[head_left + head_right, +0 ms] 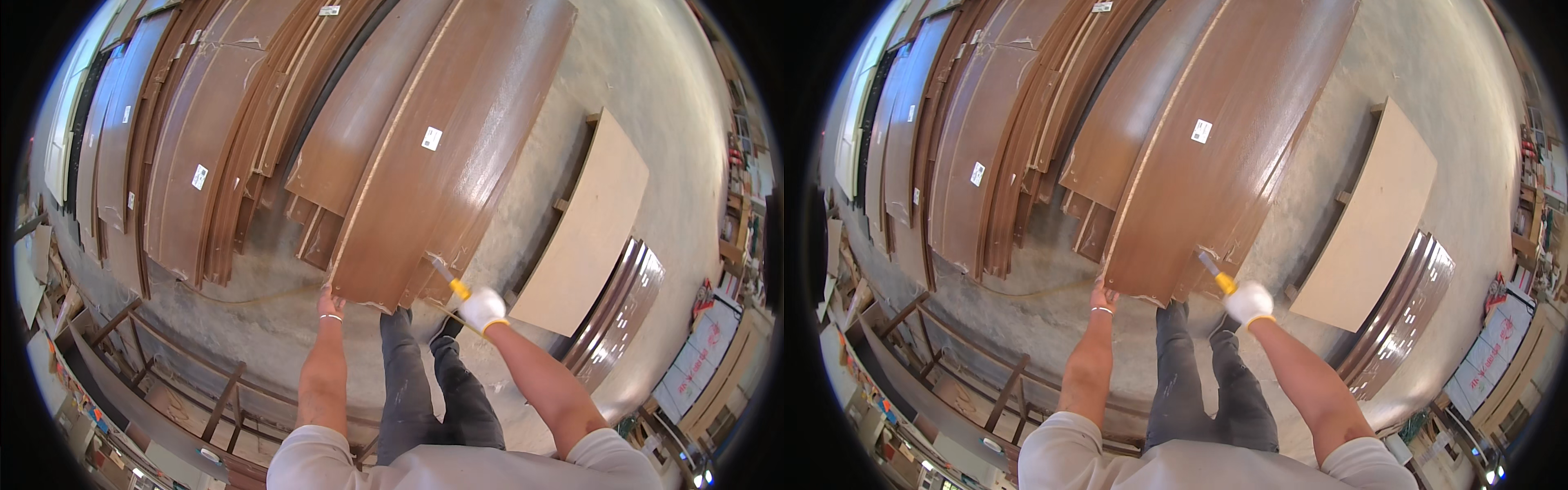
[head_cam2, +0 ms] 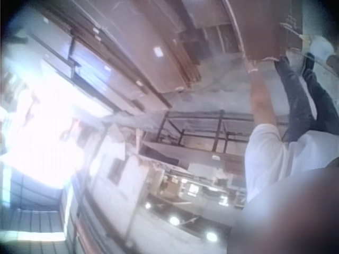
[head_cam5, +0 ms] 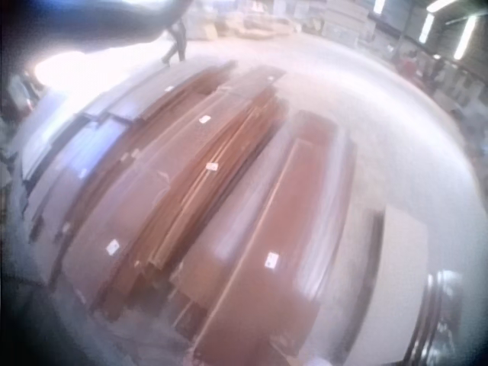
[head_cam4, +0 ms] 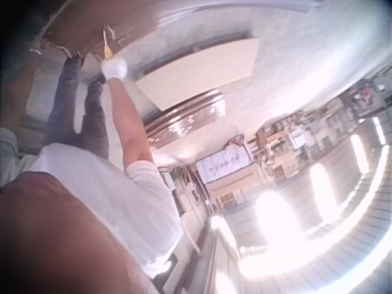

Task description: The person sprays a liquid onto a brown wooden panel, wipes it with a cloth, and applies masking tape along the edges. The person repeats this process on multiple panels, handling each one individually and placing them on a workbench.

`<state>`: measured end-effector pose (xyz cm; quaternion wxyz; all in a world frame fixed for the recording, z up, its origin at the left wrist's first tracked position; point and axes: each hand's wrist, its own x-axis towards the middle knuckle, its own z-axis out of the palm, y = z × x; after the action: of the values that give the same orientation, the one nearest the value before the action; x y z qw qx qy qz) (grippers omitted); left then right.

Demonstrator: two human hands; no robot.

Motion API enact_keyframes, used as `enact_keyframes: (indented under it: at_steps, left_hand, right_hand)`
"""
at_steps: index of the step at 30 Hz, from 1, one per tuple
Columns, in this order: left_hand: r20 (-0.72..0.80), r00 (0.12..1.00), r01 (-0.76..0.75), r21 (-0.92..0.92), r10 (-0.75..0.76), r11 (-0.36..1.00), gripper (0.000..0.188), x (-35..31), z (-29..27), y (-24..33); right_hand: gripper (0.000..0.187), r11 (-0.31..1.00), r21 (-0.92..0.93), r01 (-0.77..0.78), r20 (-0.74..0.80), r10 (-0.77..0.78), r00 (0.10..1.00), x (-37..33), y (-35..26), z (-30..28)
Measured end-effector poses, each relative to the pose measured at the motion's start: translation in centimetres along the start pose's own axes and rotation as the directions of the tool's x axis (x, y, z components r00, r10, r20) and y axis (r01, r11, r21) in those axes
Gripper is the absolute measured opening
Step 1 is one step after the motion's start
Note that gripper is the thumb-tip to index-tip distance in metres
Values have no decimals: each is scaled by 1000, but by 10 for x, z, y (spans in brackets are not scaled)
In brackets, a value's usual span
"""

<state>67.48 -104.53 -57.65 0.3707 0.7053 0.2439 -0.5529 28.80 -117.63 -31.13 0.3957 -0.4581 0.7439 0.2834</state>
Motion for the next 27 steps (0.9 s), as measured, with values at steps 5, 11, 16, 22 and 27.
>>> enact_keyframes:
  at_steps: [5,11,16,22,27]
  left_hand:
    - [-10,999,52,38,-52,998,68,-8,14,-36]
    - [-5,986,166,-44,-167,985,91,-13,40,-62]
    - [99,985,151,-86,-143,985,93,-31,36,-63]
    - [37,992,-122,108,119,987,79,-81,4,-37]
    - [71,958,-287,281,278,916,66,-149,-49,-3]
  right_hand:
    - [35,874,-271,403,539,-209,816,-50,-8,101]
    - [35,962,-161,223,293,-169,941,-7,9,84]
    - [34,978,-186,90,210,-50,976,36,27,-7]
    - [32,963,-235,135,42,-128,991,69,18,-117]
    - [32,909,408,-86,-139,155,978,90,-9,-247]
